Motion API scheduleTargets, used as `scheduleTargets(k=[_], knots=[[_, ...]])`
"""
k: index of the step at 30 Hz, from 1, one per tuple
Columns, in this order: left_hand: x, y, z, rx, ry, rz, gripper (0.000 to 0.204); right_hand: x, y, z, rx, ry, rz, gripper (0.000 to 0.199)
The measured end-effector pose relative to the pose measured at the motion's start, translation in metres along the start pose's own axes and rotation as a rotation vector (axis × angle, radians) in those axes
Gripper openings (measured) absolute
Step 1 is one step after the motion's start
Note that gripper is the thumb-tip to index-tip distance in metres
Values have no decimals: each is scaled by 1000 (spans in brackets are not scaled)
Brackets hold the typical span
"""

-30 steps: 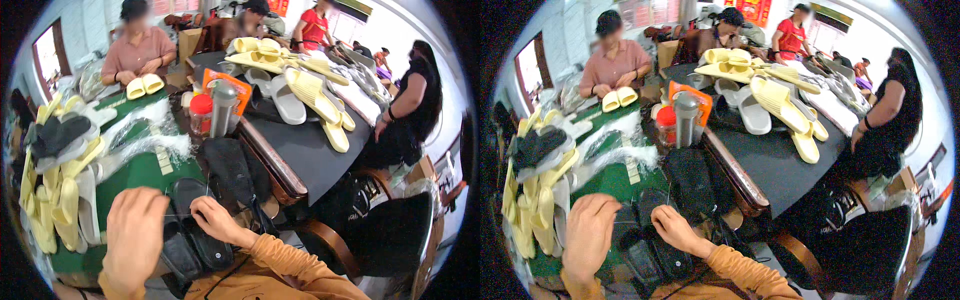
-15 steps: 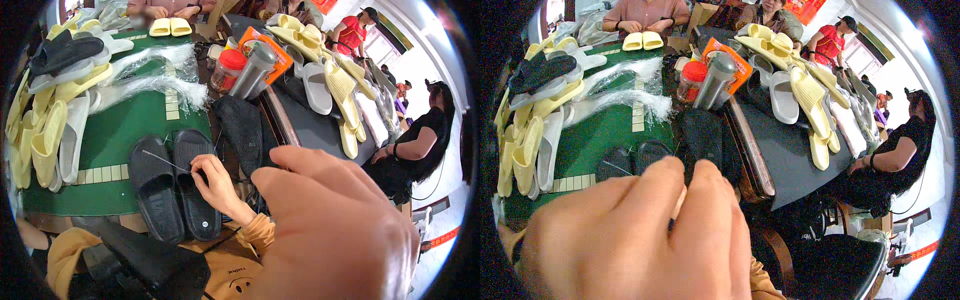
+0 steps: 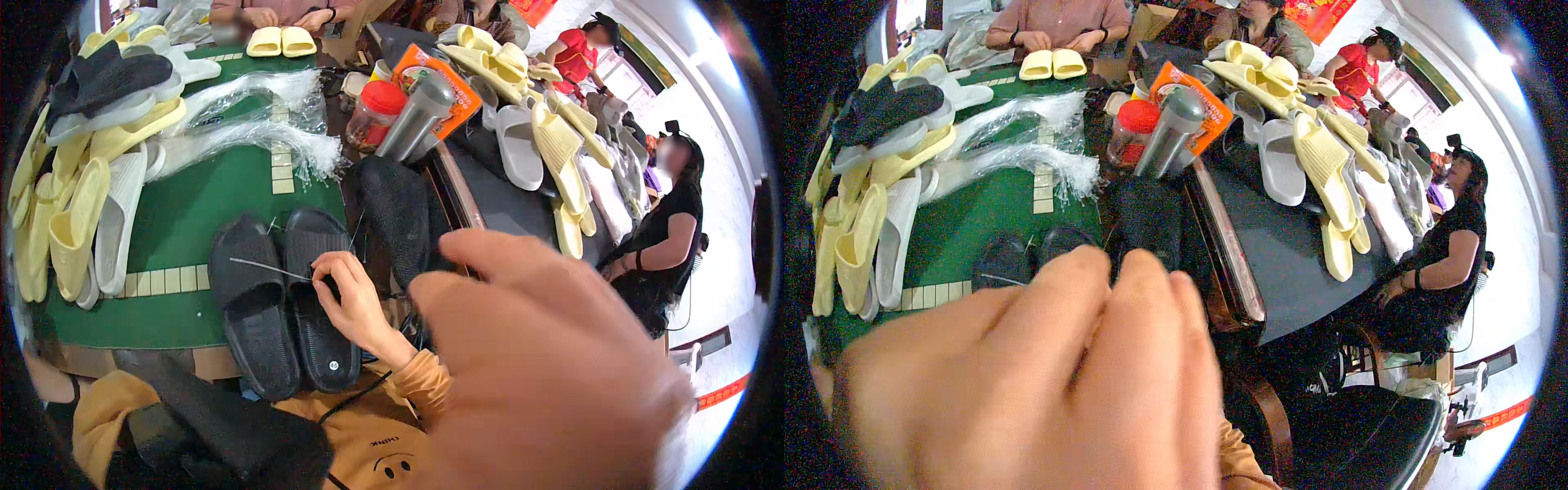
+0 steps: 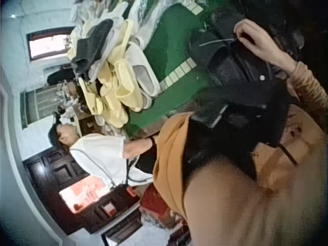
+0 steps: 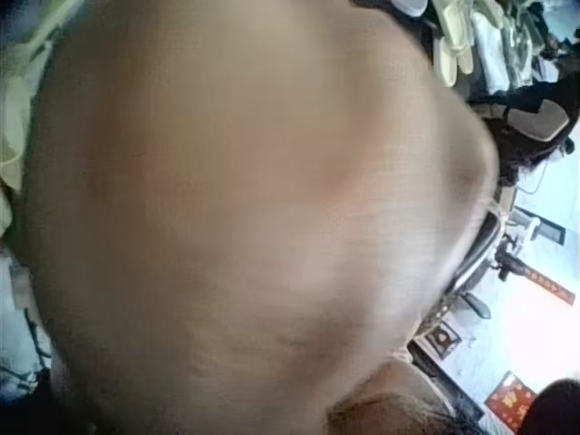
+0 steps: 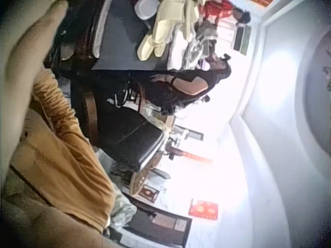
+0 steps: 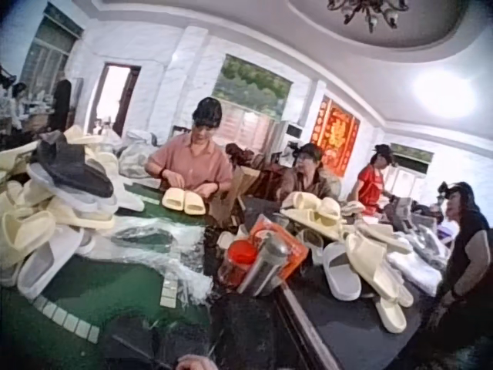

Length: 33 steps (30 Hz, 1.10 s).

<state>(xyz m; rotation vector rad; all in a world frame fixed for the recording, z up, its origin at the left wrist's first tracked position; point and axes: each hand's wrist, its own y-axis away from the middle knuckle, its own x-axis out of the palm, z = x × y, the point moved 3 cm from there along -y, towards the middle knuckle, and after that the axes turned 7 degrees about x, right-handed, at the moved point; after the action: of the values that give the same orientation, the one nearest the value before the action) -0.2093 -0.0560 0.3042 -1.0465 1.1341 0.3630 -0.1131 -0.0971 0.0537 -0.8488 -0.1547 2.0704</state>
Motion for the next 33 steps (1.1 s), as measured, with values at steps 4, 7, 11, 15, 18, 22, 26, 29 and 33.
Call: scheduleTargets(k=[4, 7, 11, 15, 18, 22, 26, 29, 33], knots=[[-3, 3, -3, -16, -37, -33, 14, 7, 1, -9, -32, -3, -31, 20], [-2, 6, -2, -20, -44, -72, 14, 5, 2, -8, -30, 2, -51, 23], [2, 9, -1, -30, -44, -128, 13, 5, 7, -8, -157, 314, -70, 22], [2, 4, -6, -96, -25, -230, 13, -4, 6, -6, -74, 68, -71, 21], [8, 5, -4, -30, -63, -202, 14, -4, 10, -9, -47, 31, -59, 22], [8, 11, -1, 66, -64, -199, 16, -3, 8, -6, -20, -36, -6, 25], [3, 17, 2, -8, -57, -133, 21, 12, 6, -15, -97, -74, -10, 21], [0, 9, -3, 12, -32, -109, 22, 21, 11, -24, 108, -165, -149, 20], [-2, -1, -7, 48, -1, -59, 24, -15, 9, -11, -31, 51, -76, 17]])
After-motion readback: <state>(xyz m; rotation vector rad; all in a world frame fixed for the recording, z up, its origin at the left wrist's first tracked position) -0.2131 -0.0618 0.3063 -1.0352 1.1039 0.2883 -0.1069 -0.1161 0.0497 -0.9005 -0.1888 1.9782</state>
